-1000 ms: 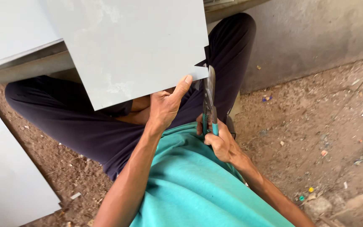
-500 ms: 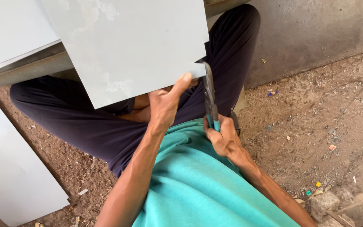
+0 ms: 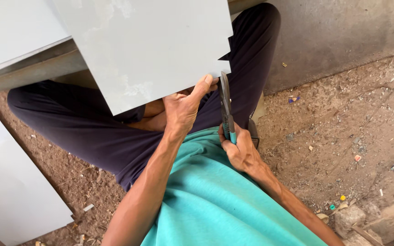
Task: The person sits cross-legged on the ground and uses tin snips to cut a white sheet into smaller pieces. They repeatedly trim the edges of the sheet, separating cut-off strips and placing them on the ground.
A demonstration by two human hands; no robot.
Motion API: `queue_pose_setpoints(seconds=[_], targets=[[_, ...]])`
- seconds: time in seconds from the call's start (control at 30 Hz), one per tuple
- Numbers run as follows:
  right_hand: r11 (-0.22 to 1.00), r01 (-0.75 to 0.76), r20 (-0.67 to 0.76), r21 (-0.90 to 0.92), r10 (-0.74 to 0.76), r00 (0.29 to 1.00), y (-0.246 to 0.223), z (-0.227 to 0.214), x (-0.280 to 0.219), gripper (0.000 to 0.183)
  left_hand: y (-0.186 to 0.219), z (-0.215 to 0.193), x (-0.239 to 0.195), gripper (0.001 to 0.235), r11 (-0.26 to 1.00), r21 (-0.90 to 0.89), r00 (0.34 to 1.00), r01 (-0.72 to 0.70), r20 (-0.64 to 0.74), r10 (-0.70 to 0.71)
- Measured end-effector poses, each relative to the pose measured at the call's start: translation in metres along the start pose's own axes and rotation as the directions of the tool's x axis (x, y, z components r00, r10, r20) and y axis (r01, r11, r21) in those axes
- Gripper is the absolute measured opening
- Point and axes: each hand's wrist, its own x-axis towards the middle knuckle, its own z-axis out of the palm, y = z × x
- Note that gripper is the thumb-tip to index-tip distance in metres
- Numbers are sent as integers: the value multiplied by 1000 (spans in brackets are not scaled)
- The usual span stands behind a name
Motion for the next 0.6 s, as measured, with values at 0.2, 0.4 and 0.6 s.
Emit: queue_pose_setpoints(seconds=[0.2,0.4,0.6], targets=[[994,-70,99,85,62,993,26,-3,-1,20,29,-28,-18,17,994,108,981,31,-195,-9],[981,-193,315,7,181,932,8,-30,-4,48,75,-83,-55,19,985,-33,882,-167,-453,134],[983,81,563,-163,26,826,-42,-14,12,55,49,-93,-57,19,983,-89,919,-161,-376,117]])
